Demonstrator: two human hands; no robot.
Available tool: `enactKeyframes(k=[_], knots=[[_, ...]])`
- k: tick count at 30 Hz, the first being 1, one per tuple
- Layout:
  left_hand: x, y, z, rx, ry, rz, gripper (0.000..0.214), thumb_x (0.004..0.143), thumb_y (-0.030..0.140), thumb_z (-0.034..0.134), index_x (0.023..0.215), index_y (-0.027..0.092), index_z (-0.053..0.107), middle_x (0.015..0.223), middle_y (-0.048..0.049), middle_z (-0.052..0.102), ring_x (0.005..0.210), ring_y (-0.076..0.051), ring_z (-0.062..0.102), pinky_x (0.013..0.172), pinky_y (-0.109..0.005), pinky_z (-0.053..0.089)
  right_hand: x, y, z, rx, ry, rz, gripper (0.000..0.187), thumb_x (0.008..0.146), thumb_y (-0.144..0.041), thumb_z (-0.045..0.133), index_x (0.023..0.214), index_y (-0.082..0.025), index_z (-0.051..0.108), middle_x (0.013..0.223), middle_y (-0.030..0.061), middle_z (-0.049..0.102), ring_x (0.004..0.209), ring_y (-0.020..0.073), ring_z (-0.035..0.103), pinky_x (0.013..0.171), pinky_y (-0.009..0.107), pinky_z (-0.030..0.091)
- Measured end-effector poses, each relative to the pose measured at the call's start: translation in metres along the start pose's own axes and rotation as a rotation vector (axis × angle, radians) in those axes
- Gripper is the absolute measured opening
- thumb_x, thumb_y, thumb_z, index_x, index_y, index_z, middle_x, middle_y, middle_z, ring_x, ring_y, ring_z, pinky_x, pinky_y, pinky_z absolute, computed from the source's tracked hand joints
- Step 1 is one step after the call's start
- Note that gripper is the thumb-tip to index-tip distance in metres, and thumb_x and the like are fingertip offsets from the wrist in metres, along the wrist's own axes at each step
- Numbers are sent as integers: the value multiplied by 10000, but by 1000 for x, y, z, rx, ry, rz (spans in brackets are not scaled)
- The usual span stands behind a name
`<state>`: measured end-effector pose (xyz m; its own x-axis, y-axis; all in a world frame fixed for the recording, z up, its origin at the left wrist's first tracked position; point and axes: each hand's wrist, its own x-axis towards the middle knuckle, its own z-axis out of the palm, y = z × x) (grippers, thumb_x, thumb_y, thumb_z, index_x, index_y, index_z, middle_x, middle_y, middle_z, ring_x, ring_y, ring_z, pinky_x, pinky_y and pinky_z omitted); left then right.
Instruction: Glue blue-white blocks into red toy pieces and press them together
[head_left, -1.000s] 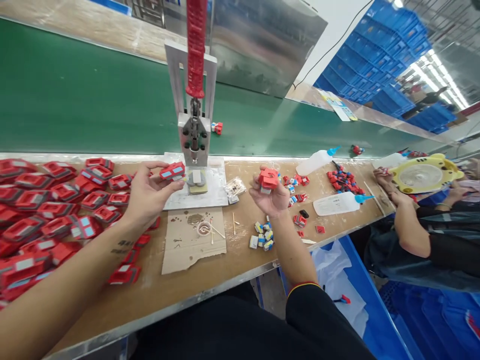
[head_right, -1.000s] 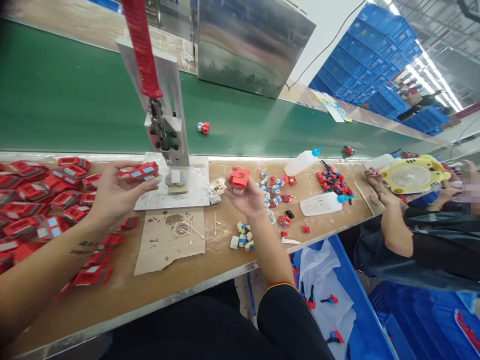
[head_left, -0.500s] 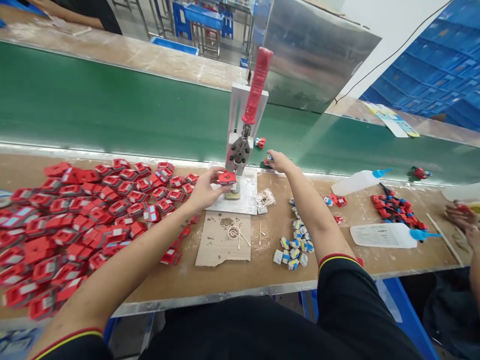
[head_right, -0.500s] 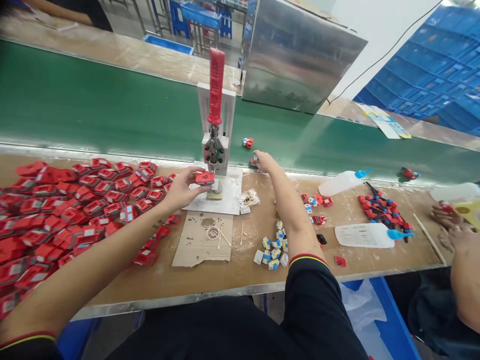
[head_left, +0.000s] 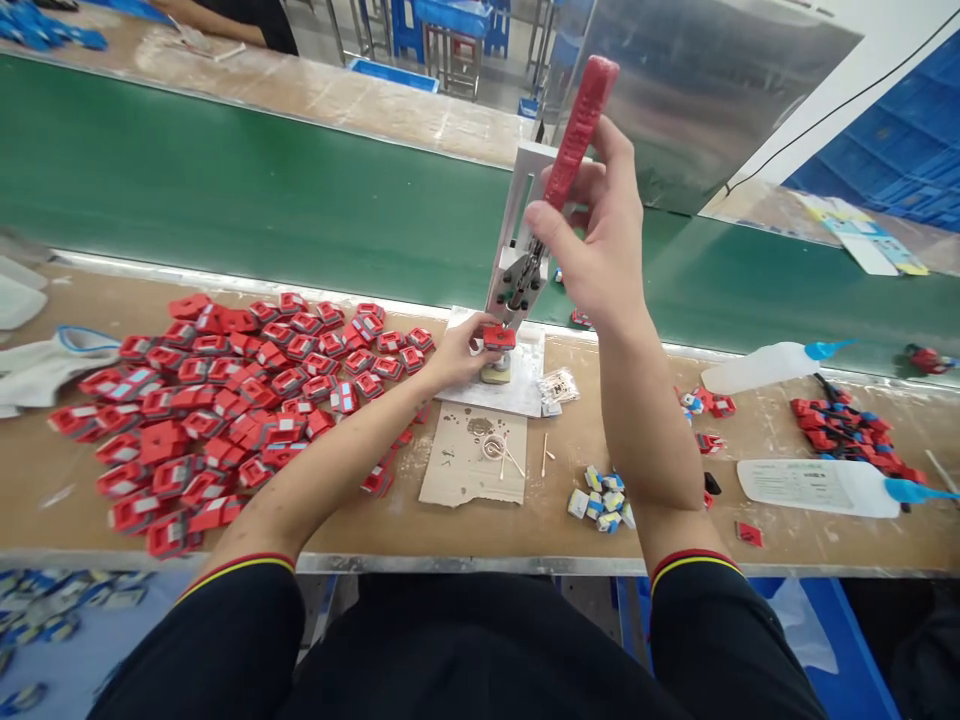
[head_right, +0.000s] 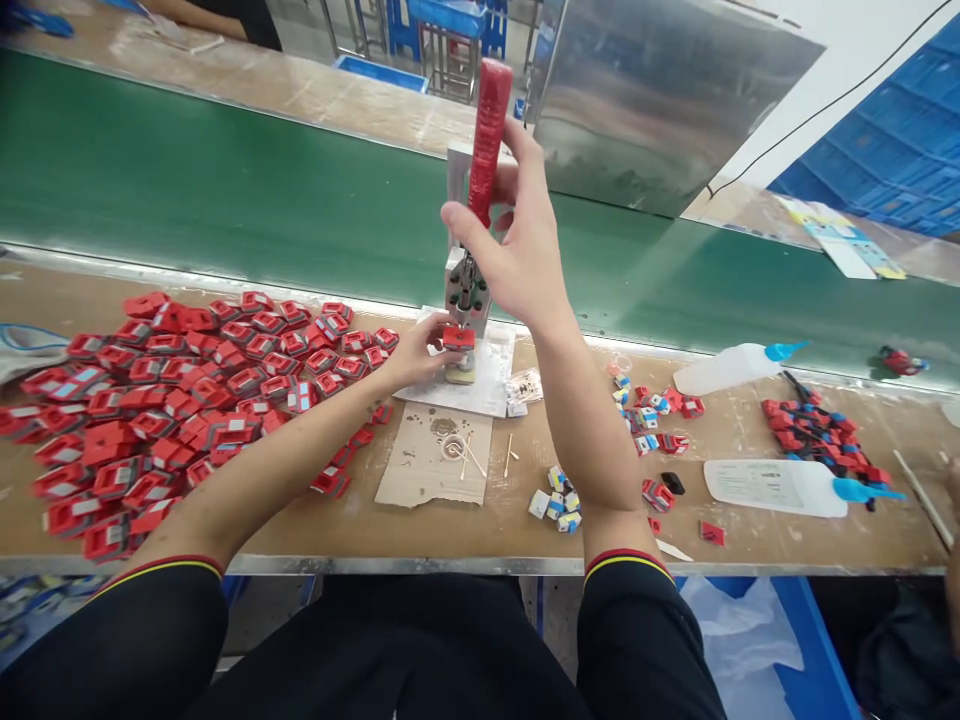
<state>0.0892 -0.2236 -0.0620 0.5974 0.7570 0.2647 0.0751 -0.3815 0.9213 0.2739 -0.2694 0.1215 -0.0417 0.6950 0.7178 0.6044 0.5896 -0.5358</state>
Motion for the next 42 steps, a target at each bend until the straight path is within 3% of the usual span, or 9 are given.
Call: enactKeyframes(k=[10,16,20,23,27,31,36,39,42], knots=[[3,1,4,0,10,49,472,807,140,797,1242,208,629,1236,-66,780,1047,-214,744,891,-347,574,-70,-35,6,-80,-91,-57,585,1056,-424,636,1603,-335,451,1310,69,736,1148,238,734,1070,479,644],[0,6,3,40,13,51,475,813,136,793,1257,202,637,1219,-74,795,1033,-214,746,855,-335,548,-114,-19,27,-26,12,-134,414,1071,-300,529,1480,-363,546,1465,81,683,1454,294,634,1250,572,529],[1,9,4,65,47,35,464,796,132,799,1230,209,654,1208,-59,802,1054,-215,751,901,-342,557,-123,-25,23,248,121,188,354,1072,-505,532,1389,-349,518,1482,108,628,1378,291,681,1048,508,661],[0,11,5,54,66,33,456,785,133,804,1212,207,660,1186,-54,807,1061,-217,751,935,-354,568,-108,-46,13,538,-10,561,411,1009,-670,590,1185,-307,514,1240,86,718,1037,240,788,785,400,697],[0,14,4,40,56,43,438,776,143,816,1182,203,666,1103,-41,814,999,-212,747,927,-362,585,-83,-73,6,726,-147,852,538,820,-599,875,1036,-281,499,1037,43,763,835,185,765,704,335,660],[1,14,5,12,43,47,460,769,115,813,1197,194,664,1116,-53,819,1017,-214,757,959,-366,595,-82,-79,9,796,-127,915,572,735,-514,963,989,-274,511,910,2,750,770,143,733,695,297,635],[0,11,6,30,24,47,470,797,93,786,1238,195,659,1133,-58,820,1054,-215,769,971,-358,588,-104,-69,10,741,-356,936,614,791,-680,880,1092,-255,556,767,-16,707,713,173,728,530,270,563],[-1,8,6,33,16,60,440,806,76,765,1216,196,663,1112,-58,821,1054,-216,772,962,-354,582,-115,-55,14,571,-420,848,565,902,-677,782,1202,-244,577,876,22,737,802,184,743,549,272,595],[0,5,6,29,5,68,407,808,75,749,1187,197,667,1041,-49,820,1003,-211,772,919,-339,582,-126,-31,34,359,-355,731,507,967,-670,694,1224,-247,587,1016,70,737,873,206,741,570,301,628]])
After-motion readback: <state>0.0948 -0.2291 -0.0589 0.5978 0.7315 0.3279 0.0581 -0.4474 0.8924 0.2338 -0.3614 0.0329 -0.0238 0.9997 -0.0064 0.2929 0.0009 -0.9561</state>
